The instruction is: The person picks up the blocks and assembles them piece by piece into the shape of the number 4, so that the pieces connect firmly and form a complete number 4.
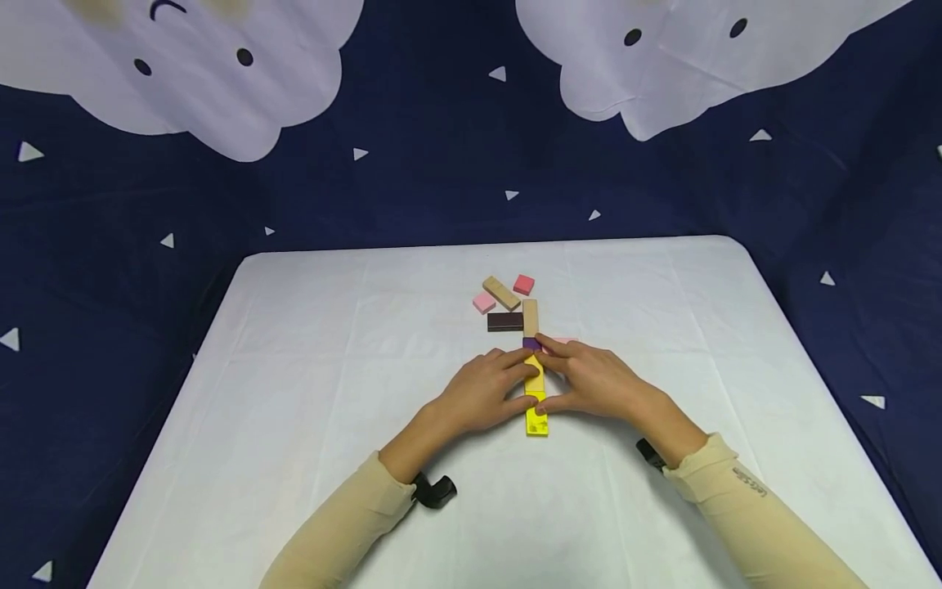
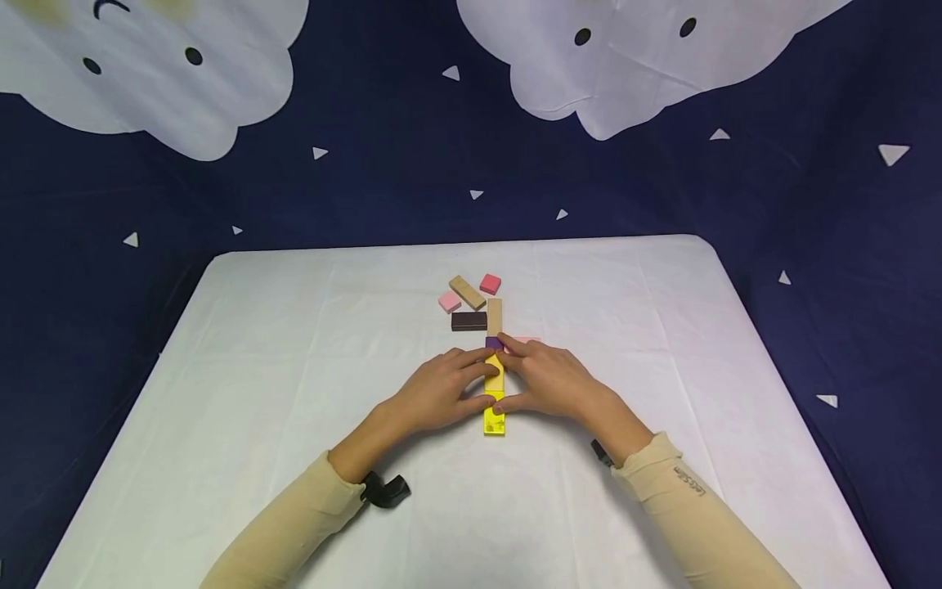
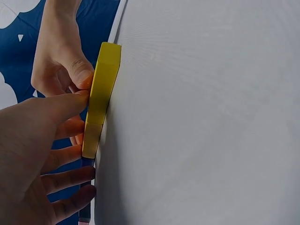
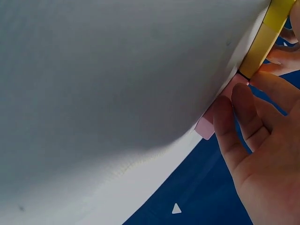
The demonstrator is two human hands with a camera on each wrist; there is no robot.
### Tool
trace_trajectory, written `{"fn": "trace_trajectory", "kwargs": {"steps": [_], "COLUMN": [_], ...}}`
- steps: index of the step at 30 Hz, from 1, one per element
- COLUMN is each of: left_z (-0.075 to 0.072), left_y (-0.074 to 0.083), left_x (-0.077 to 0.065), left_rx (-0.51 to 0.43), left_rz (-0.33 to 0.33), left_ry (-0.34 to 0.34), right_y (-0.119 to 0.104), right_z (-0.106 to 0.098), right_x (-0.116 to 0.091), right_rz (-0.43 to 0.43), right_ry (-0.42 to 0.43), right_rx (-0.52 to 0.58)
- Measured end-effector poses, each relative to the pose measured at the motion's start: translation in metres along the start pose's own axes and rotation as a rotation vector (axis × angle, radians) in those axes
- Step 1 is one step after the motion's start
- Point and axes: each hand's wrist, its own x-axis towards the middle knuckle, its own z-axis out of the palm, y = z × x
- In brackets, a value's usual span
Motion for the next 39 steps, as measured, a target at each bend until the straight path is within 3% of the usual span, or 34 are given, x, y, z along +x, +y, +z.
{"fn": "trace_trajectory", "kwargs": {"steps": [9, 21, 29, 33, 39], "left_z": [-0.003, -0.01, -0.003, -0.002, -0.004], "left_y": [-0.002, -0.023, -0.037, -0.044, -0.053], "left_x": [0.002, 0.017, 0.024, 0.027, 0.036], "left_rx": [-0.071, -0.117, -0.271, -0.269, -0.217], "left_rz": [-0.028, -0.088, -0.186, -0.241, -0.263], "left_ry": [-0.001, 0.218, 0.32, 0.319, 0.271], "right_y": [-0.001, 0.0, -0.001, -0.001, -0.001], "right_z": [0.001, -0.001, -0.001, -0.002, -0.002], "right_x": [-0.001, -0.002, -0.001, -0.001, -0.002], "right_rz": [-0.001, 0.002, 0.017, 0.012, 0.026], "right_ry": [0.001, -0.003, -0.028, -0.029, -0.033], "right_rx": [0.009, 0.006, 0.022, 0.017, 0.014]}}
